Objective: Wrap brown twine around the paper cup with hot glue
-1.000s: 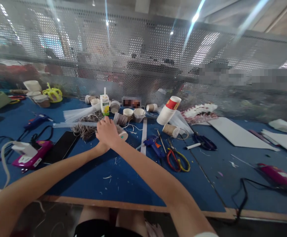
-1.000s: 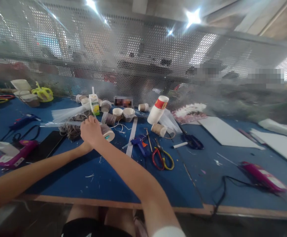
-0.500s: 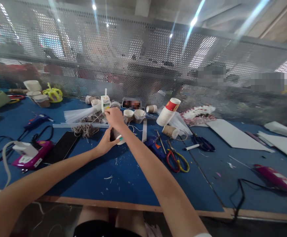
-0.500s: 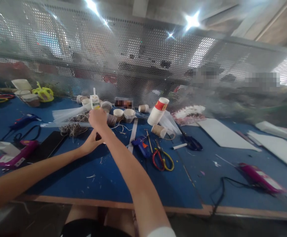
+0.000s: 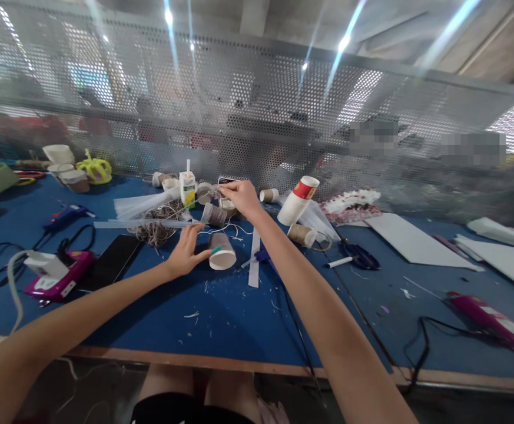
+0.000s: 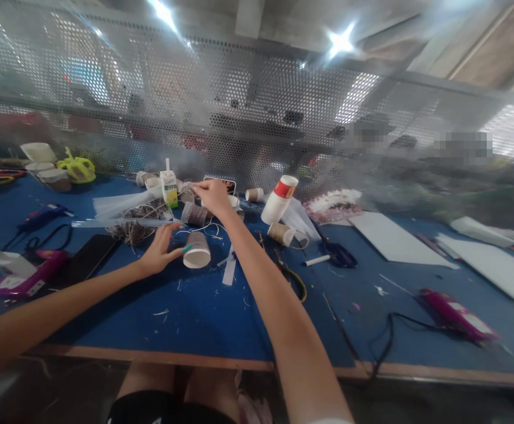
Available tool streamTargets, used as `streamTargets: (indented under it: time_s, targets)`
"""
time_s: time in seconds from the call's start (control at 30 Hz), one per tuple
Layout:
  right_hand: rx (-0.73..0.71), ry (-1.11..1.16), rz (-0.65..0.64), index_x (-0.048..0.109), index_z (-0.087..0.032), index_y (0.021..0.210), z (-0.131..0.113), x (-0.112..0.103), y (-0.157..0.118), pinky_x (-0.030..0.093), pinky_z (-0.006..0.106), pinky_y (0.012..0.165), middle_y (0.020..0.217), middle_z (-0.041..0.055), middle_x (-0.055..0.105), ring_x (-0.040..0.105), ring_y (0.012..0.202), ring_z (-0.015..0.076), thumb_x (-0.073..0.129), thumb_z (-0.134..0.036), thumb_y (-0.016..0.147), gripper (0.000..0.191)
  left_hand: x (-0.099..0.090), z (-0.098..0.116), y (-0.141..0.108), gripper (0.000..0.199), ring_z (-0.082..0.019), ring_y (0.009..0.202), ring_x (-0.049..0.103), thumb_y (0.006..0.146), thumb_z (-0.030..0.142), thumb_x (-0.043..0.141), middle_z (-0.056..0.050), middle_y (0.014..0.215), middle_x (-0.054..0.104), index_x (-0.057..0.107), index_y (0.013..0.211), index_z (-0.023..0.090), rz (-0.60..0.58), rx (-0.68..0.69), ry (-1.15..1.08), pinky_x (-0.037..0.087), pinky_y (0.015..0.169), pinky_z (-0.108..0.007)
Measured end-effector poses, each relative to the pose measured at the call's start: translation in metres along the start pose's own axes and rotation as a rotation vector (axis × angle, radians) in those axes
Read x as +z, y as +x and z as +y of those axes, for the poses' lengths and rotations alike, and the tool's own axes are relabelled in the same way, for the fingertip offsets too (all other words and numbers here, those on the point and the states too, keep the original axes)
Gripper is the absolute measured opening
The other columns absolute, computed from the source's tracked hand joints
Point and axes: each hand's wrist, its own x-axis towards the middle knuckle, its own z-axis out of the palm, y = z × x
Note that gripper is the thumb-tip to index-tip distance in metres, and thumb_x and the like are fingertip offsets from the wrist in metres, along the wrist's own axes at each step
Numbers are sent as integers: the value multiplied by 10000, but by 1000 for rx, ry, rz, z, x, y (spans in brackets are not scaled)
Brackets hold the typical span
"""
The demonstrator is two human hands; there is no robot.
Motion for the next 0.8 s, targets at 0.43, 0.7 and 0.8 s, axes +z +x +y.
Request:
streamTargets:
  time_s: [0.43,0.7,0.8]
  targets:
    - [194,795,218,704,-148,841,18,-54,6,542,292,794,910,53,738,682,816,133,588,-134,791,127,-57,-15,58,238,-247,859,616,881,223,386,-107,820,657,536,702,176,25,-28,331,486,836,-390]
    - [193,1017,148,603,-167,786,46,-107,-11,378,194,409,473,-74,317,370,421,93,426,-124,825,186,-77,-19,58,340,-142,506,523,902,287,294,3,518,548,557,724,166,70,-141,237,428,573,-252]
    - [173,859,-46,633,-154,899,35,-91,-22,272,206,376,504,-66,318,279,425,100,407,-311,828,284,-73,-4,65,329,-128,453,452,898,302,338,37,448,449,586,740,157,74,-142,234,361,520,-233]
